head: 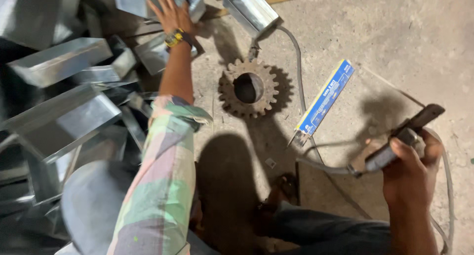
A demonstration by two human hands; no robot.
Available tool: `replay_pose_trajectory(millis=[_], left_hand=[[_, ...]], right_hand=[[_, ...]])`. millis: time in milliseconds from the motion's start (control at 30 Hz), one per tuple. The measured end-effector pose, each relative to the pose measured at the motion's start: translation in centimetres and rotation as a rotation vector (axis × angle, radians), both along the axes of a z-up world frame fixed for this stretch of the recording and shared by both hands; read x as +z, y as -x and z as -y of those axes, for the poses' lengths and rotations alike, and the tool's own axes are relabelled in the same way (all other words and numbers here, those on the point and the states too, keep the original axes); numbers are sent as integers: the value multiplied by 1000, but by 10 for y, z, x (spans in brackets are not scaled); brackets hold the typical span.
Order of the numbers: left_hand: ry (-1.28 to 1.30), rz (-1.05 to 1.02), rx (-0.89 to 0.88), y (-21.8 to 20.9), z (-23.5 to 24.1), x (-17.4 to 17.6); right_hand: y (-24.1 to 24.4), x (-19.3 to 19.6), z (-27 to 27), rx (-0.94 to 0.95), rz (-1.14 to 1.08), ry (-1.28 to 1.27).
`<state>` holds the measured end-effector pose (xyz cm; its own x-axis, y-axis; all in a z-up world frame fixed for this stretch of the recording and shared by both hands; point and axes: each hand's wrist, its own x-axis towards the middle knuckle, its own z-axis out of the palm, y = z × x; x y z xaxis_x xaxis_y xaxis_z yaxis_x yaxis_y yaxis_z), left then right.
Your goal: The person welds metal boxes using a welding electrode holder while sitting on the floor. They hold the metal pieces against a metal gear and apply the electrode to join the edges.
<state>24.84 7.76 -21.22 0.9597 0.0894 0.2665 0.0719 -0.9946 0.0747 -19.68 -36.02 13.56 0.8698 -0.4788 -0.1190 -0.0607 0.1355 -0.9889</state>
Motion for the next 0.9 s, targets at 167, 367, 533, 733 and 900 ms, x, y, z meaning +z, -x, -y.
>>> replay_pose_trajectory(millis=[167,367,533,733,900], left_hand=[[-143,-331,52,-35,-7,-33],[-85,-435,138,27,-10,-48],[-151,-313,-57,105,-35,-31],[48,-508,-77,157,-41,-17],[11,-466,-161,193,-20,11]], right_hand=[[-5,8,-8,-91,-88,-22],[-6,8,-3,-104,-54,39],[9,-1,-6,4,173,-25],[7,3,-13,-124,69,52],[-5,-11,-10,-98,25,128]])
